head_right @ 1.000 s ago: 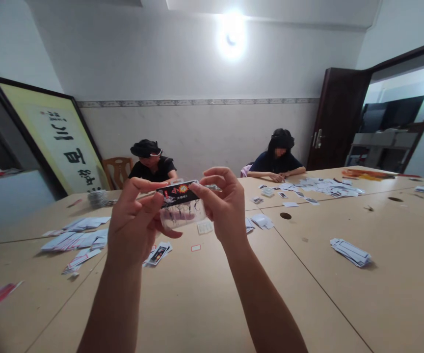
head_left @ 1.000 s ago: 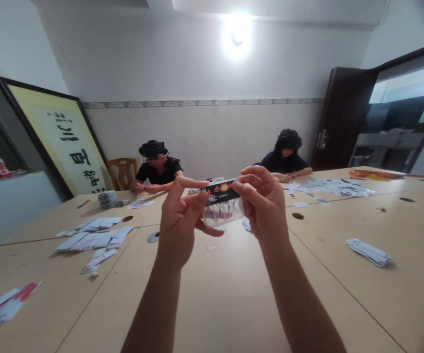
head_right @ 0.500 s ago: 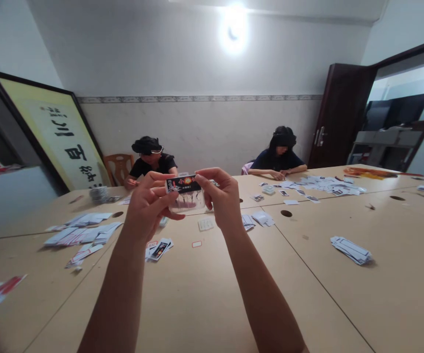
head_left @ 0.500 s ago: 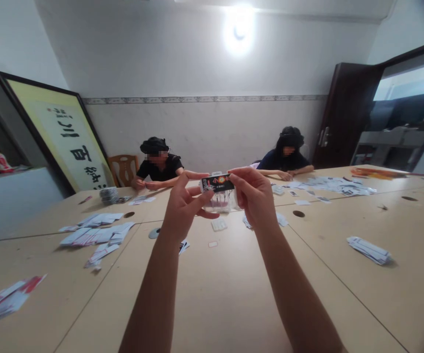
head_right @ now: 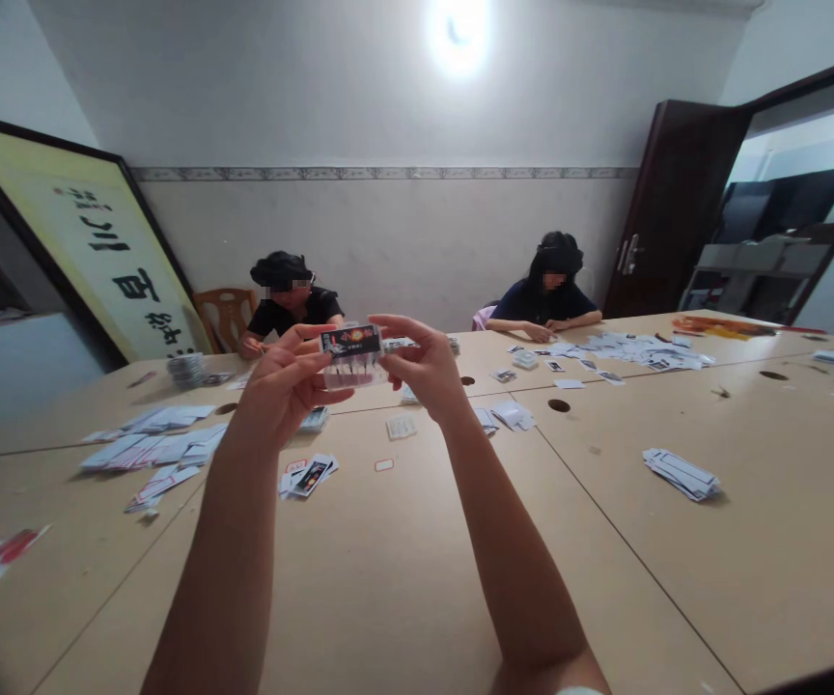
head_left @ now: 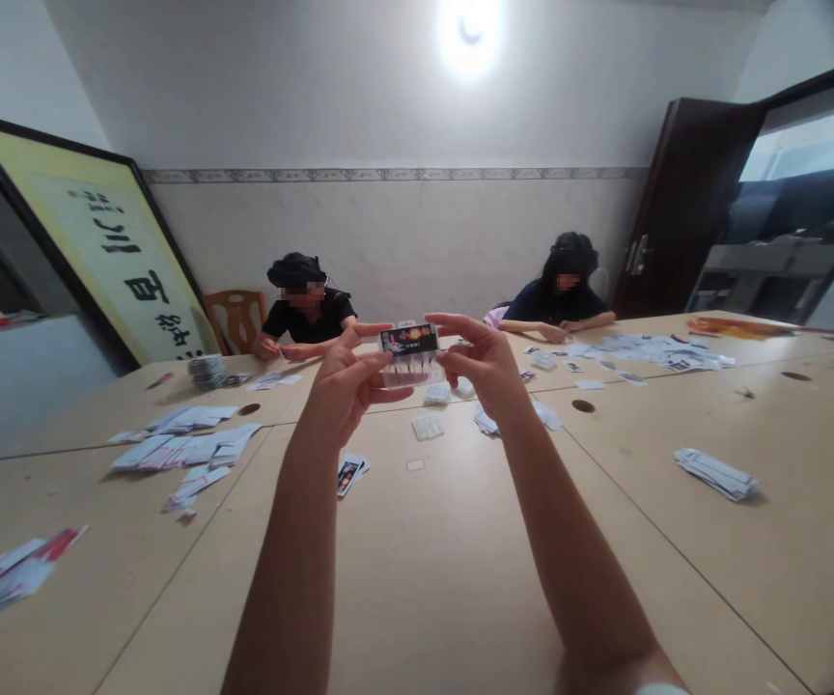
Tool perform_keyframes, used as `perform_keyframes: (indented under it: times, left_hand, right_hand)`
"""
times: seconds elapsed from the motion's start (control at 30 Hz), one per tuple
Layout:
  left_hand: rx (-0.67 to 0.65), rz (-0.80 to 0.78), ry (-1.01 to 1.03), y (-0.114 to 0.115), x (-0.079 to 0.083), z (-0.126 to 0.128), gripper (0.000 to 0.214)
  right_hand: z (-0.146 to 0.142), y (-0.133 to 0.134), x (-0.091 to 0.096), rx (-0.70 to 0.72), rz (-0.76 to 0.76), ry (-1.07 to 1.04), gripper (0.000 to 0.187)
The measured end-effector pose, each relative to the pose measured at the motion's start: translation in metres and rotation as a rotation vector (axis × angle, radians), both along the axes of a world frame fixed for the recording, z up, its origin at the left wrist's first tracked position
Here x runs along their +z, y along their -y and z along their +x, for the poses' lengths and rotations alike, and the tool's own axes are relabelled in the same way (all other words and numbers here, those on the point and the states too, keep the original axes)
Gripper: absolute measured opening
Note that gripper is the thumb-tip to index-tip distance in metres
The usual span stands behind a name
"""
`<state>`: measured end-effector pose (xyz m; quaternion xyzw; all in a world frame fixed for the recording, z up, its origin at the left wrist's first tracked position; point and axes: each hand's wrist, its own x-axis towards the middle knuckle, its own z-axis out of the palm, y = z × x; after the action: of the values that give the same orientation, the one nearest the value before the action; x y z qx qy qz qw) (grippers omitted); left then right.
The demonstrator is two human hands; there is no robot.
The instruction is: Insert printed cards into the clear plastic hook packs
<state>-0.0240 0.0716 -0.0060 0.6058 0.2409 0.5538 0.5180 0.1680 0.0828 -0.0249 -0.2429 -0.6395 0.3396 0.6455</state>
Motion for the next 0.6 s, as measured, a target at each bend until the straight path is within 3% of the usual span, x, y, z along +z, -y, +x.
perform_keyframes:
  times: [0.13, 0.23, 0.33, 0.6]
  left_hand:
    - [0.125, -0.165, 0.000, -0.029, -0.016, 0.003, 0.039]
    - [0.194, -0.256, -0.047, -0.054, -0.033, 0.004, 0.035]
    - [0.231, -0.314, -0.105, -0.068, -0.047, 0.005, 0.033]
    - [0.274, -0.341, -0.248, -0.074, -0.060, 0.003, 0.029]
  right_hand:
    - [-0.010, -0.015, -0.010, -0.283, -0.038, 0.264, 0.072]
    - [-0.024, -0.031, -0.027, -0.351, -0.057, 0.440, 0.086]
    - [-0.039, -0.047, -0.048, -0.421, -0.027, 0.481, 0.092]
    - [-0.066, -0.070, -0.085, -0.606, -0.047, 0.343, 0.078]
